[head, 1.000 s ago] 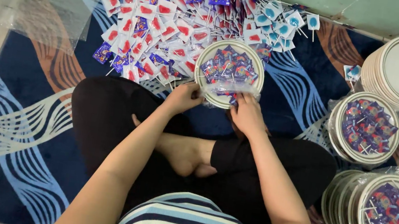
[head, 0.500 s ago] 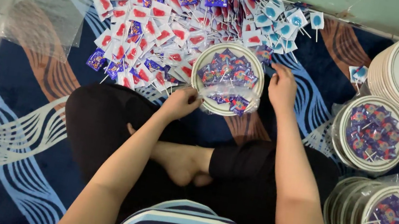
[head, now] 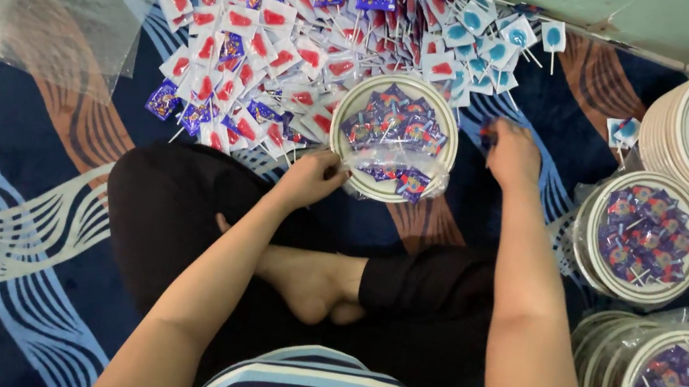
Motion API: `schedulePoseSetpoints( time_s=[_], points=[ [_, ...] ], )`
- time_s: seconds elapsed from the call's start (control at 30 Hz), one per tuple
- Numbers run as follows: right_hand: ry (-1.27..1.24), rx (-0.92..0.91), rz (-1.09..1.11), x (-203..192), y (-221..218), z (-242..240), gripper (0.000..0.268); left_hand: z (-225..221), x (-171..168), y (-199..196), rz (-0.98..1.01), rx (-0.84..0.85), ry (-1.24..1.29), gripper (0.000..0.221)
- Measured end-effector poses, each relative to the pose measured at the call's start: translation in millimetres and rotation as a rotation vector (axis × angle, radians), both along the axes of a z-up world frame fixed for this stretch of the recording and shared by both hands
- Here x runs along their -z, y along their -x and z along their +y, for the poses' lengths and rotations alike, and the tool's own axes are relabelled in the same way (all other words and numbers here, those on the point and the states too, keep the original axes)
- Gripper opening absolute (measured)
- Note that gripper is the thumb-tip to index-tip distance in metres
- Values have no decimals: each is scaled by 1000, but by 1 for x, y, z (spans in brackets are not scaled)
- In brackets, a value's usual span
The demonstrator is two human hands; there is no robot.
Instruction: Placing small sachets onto plates and wrapping them with plastic film
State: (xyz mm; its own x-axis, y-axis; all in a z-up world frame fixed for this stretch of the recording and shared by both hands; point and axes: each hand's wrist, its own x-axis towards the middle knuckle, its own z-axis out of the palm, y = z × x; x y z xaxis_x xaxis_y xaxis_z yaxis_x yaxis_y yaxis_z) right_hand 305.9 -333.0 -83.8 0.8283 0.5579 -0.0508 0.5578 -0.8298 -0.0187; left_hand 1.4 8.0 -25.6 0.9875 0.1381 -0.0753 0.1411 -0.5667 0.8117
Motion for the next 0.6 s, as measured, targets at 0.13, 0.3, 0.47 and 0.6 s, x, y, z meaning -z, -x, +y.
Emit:
schedulePoseSetpoints(
  time_s=[0.13,0.3,0.47,0.6],
  points=[
    [95,10,-75,-13,24,-34,42,-1,6,1,-7,6,-4,29],
    [248,-23,101,-54,83,-29,51,-1,7,5,-23,19,21,31],
    [-47,78,149,-56,96,-31,31,-3,15,6,7,-8,63,36],
    [-717,116,242,-98,122,-16,19,-5,7,9,-1,-3,87,35]
  ],
)
